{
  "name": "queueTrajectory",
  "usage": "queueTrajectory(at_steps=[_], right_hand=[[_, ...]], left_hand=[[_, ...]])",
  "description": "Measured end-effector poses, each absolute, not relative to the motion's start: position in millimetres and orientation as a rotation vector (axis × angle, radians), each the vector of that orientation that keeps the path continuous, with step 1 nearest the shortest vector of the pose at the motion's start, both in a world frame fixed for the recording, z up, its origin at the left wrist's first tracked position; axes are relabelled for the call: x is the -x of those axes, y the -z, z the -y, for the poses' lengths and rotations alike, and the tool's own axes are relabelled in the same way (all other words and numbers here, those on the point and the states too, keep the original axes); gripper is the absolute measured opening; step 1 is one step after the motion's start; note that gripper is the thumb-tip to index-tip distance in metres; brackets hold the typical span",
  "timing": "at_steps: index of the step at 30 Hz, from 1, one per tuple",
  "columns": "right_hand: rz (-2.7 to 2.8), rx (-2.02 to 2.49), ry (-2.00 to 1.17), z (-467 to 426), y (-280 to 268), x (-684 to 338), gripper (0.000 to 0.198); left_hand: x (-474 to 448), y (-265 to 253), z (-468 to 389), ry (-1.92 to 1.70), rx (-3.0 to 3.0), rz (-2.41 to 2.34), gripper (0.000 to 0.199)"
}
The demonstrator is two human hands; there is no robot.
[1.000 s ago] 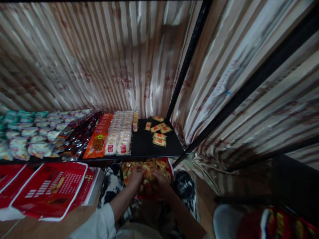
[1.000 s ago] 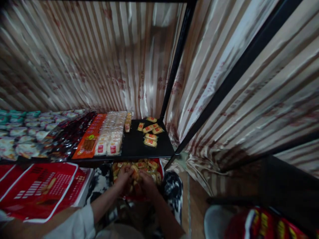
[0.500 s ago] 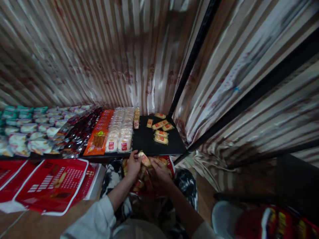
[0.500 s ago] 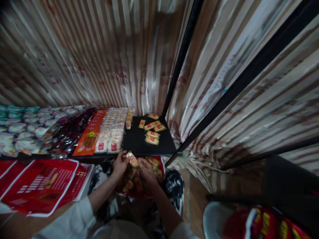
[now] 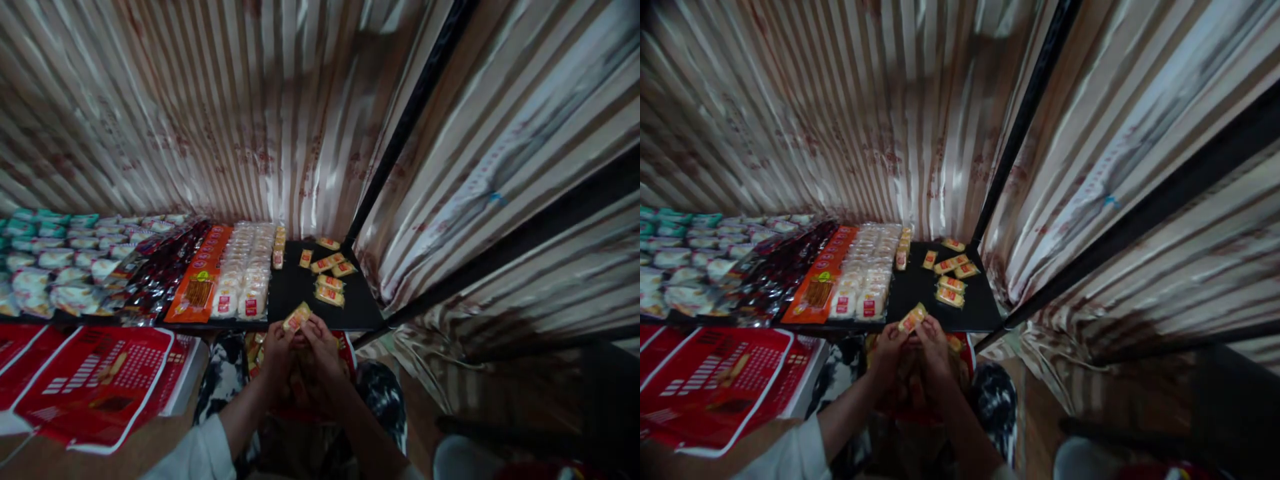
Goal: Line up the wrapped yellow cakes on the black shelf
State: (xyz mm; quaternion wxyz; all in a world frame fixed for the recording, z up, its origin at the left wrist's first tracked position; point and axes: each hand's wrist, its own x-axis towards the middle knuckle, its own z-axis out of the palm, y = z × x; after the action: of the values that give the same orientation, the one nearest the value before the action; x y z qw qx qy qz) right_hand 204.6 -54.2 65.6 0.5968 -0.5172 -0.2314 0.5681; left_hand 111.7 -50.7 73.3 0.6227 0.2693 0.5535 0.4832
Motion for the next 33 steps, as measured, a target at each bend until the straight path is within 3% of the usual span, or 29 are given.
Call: queueTrajectory(at_steps=[15, 25, 33], right_hand=[[1.006, 1.442, -0.969, -59.4, -41.4, -211.7, 0.042], [1.289, 1.637, -0.652, -116.8, -41.8, -195.5, 0.038], [1.371, 1.616, -0.605, -139.6, -39.4, -190.3, 0.037]], left_hand=[[-118.3, -64.5, 4.6, -1.048, -0.578, -1.352, 0.031], [-124.8, -92.9, -48.5, -1.102, -0.600, -1.250, 0.051], [-124.8, -81.3, -73.0, -1.153, -0.644, -1.268, 0.051]])
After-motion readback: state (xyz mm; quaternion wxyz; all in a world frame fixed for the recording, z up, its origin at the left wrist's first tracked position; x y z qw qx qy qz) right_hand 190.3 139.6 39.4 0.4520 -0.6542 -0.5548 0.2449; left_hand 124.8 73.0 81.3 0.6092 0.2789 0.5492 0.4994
